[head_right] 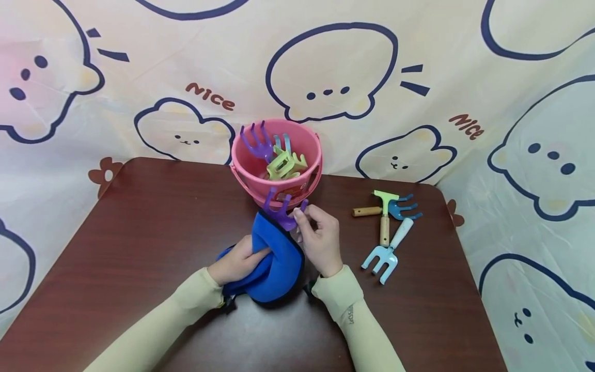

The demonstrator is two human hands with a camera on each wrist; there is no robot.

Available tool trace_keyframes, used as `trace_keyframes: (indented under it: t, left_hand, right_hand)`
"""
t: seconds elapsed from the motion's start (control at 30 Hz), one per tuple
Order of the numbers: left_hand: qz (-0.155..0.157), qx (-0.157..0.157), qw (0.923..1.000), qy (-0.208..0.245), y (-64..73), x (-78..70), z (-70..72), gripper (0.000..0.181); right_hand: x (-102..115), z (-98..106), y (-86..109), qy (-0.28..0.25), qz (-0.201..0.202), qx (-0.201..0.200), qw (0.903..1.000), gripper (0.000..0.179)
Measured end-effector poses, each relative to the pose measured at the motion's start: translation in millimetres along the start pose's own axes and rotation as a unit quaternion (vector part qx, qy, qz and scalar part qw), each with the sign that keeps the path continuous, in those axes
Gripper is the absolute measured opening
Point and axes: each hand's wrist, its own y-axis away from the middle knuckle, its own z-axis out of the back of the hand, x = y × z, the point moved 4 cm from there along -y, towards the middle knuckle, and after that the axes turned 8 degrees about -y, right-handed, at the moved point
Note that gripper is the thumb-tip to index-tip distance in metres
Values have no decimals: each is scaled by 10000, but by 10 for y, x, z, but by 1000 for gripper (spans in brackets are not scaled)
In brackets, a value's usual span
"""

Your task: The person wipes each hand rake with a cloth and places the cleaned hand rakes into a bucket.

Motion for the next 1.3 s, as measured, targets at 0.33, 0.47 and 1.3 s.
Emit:
trace_keyframes:
  t: [0.33,0.47,1.3]
  left_hand:
    - [361,720,9966,-182,-22,97,2,47]
    - [208,896,9939,-607,-12,145,41,63]
    - [485,-340,9875,-1460,153,346,607,42]
  right_hand:
    - [19,119,-43,110,58,-374,9992,22]
    - [27,212,-63,113,28,-579,9983,22]
    - [370,578,-626,-1239,130,-992,9872,24]
